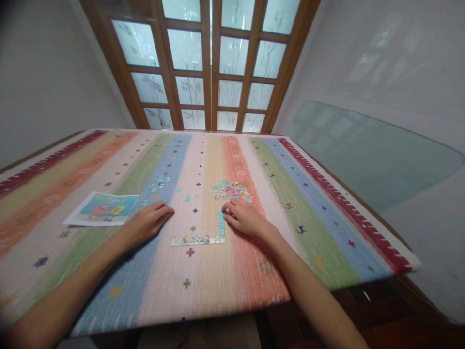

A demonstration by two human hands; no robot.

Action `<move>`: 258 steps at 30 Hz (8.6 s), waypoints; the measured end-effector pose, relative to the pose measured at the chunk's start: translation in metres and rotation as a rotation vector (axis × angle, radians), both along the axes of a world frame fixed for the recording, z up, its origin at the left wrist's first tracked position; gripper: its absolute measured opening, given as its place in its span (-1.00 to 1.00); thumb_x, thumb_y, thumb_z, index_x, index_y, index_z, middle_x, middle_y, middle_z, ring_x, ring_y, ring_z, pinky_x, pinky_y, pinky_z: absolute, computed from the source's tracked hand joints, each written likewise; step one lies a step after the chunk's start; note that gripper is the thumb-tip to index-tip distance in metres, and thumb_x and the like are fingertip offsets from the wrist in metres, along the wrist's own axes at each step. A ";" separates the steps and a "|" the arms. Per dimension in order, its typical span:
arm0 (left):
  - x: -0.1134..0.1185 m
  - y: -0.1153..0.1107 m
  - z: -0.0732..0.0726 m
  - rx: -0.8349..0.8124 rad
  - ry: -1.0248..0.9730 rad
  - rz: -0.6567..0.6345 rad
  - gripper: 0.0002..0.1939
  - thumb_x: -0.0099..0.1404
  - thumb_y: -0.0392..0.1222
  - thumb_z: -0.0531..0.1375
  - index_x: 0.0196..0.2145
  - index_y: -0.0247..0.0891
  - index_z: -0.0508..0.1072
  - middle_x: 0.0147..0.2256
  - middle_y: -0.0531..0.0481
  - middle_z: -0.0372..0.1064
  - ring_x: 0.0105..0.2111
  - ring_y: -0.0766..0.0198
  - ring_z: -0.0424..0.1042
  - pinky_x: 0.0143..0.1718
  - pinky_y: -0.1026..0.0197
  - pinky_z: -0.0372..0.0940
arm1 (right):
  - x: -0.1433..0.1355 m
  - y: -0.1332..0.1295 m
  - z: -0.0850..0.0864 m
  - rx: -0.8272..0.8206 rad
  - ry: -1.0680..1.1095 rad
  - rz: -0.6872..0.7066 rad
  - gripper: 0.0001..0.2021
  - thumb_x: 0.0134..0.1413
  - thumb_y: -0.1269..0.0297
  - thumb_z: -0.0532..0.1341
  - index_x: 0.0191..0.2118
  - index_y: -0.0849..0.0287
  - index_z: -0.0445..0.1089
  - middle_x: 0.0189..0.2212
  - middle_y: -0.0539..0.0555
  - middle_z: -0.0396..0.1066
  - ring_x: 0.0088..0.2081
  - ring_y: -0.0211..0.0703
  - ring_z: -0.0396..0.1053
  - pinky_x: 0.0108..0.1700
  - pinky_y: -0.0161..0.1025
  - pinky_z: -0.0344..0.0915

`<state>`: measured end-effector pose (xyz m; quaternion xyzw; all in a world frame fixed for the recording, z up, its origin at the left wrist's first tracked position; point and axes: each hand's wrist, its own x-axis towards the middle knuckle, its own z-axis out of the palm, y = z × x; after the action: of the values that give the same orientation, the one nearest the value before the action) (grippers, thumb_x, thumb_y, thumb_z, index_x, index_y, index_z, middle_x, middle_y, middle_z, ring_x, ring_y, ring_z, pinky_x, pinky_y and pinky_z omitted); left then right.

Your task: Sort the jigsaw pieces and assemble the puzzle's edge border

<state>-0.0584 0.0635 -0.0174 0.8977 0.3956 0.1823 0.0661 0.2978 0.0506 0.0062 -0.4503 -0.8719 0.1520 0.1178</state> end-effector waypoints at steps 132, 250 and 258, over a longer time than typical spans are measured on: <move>0.010 -0.012 0.003 0.175 0.099 0.044 -0.74 0.49 -0.21 -0.01 -0.17 -0.26 0.48 -0.28 -0.12 0.42 -0.27 0.13 0.43 -0.20 0.11 0.33 | -0.008 -0.003 -0.011 0.175 -0.047 -0.030 -0.76 0.30 0.40 0.08 -0.09 0.19 0.49 -0.23 0.14 0.45 -0.25 -0.08 0.35 -0.22 -0.20 0.12; 0.014 -0.018 0.031 -0.494 -0.286 -0.091 -0.79 0.32 -0.09 0.18 -0.30 -0.18 0.60 -0.37 -0.05 0.57 -0.41 0.23 0.45 -0.32 0.15 0.32 | -0.003 0.000 -0.012 0.120 -0.072 -0.030 -0.69 0.39 0.39 0.00 -0.02 0.19 0.48 -0.15 0.19 0.45 -0.14 -0.02 0.39 -0.06 -0.14 0.26; 0.015 -0.018 0.031 -0.485 -0.278 -0.107 -0.81 0.33 -0.10 0.19 -0.29 -0.16 0.60 -0.36 -0.04 0.56 -0.38 0.20 0.46 -0.30 0.13 0.34 | -0.003 0.000 -0.013 0.112 -0.050 -0.026 -0.70 0.39 0.38 0.01 -0.03 0.17 0.49 -0.13 0.19 0.46 -0.13 -0.02 0.38 -0.06 -0.13 0.26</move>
<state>-0.0432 0.0450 0.0139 0.8416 0.3669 0.2002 0.3421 0.2952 0.0510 -0.0063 -0.4579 -0.8758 0.0903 0.1228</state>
